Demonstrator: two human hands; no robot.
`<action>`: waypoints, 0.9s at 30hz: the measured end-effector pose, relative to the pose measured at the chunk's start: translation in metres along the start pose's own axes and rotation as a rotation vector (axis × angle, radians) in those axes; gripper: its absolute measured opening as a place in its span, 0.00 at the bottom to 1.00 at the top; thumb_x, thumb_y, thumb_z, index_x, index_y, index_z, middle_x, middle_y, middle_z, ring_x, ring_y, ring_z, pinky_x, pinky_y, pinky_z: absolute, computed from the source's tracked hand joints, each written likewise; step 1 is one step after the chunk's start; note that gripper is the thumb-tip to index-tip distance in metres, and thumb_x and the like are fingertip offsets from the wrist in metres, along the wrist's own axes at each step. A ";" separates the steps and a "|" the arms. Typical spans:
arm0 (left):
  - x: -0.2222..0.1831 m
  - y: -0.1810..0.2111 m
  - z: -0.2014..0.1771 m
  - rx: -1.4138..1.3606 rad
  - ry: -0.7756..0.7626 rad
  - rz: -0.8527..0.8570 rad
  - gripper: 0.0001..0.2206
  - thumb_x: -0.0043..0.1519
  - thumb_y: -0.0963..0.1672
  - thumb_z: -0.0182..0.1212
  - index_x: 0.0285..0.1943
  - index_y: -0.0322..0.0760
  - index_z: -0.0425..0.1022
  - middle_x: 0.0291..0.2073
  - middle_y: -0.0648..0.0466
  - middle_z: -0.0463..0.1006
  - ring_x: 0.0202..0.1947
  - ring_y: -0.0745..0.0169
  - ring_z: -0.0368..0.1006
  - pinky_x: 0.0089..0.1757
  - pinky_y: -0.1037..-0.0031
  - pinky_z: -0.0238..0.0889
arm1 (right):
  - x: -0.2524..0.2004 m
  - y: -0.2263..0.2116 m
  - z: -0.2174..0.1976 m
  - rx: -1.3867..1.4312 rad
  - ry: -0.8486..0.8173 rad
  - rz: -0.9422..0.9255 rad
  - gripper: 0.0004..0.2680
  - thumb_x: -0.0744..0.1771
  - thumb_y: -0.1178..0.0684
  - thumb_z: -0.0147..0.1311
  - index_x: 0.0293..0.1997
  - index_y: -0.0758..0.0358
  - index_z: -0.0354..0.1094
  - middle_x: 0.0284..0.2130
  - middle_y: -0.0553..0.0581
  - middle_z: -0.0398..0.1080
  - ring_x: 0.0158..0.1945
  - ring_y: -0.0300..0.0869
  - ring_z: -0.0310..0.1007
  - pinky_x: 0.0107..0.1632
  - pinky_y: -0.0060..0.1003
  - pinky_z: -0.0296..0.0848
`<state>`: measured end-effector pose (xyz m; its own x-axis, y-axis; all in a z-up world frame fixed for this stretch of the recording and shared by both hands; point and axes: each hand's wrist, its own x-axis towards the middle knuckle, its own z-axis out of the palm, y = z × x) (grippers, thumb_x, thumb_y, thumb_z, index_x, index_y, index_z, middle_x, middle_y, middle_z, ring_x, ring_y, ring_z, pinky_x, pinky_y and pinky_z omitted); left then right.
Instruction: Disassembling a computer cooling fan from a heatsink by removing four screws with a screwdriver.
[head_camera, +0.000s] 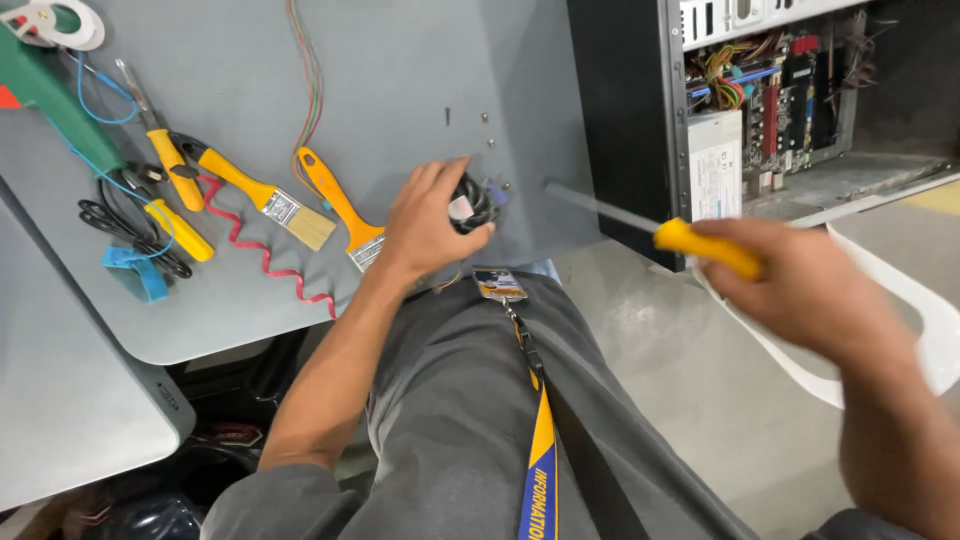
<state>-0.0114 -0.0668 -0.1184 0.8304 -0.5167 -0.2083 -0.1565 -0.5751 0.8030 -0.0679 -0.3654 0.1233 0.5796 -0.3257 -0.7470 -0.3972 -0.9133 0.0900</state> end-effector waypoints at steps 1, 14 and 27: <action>-0.003 -0.003 -0.002 0.023 -0.026 -0.007 0.38 0.49 0.53 0.71 0.70 0.38 0.65 0.54 0.52 0.72 0.56 0.48 0.66 0.53 0.58 0.62 | 0.001 0.003 0.011 -0.020 -0.015 -0.085 0.18 0.65 0.44 0.55 0.64 0.37 0.71 0.54 0.45 0.77 0.46 0.48 0.80 0.50 0.46 0.74; 0.010 -0.009 0.041 0.522 0.085 0.125 0.27 0.52 0.59 0.72 0.48 0.43 0.73 0.44 0.49 0.70 0.45 0.45 0.65 0.44 0.57 0.57 | 0.016 0.026 0.054 0.307 0.288 -0.132 0.15 0.64 0.47 0.58 0.58 0.47 0.76 0.49 0.51 0.78 0.48 0.51 0.76 0.51 0.43 0.67; 0.114 -0.048 0.100 0.703 -0.154 0.012 0.10 0.62 0.49 0.53 0.47 0.49 0.77 0.38 0.53 0.83 0.39 0.48 0.78 0.42 0.55 0.60 | 0.010 0.025 0.089 0.735 0.431 -0.174 0.12 0.67 0.54 0.59 0.56 0.59 0.77 0.47 0.56 0.77 0.41 0.42 0.72 0.45 0.34 0.69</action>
<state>0.0368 -0.1613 -0.2370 0.7494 -0.5798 -0.3198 -0.5157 -0.8140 0.2673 -0.1354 -0.3695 0.0600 0.8346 -0.3963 -0.3826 -0.5507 -0.6173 -0.5618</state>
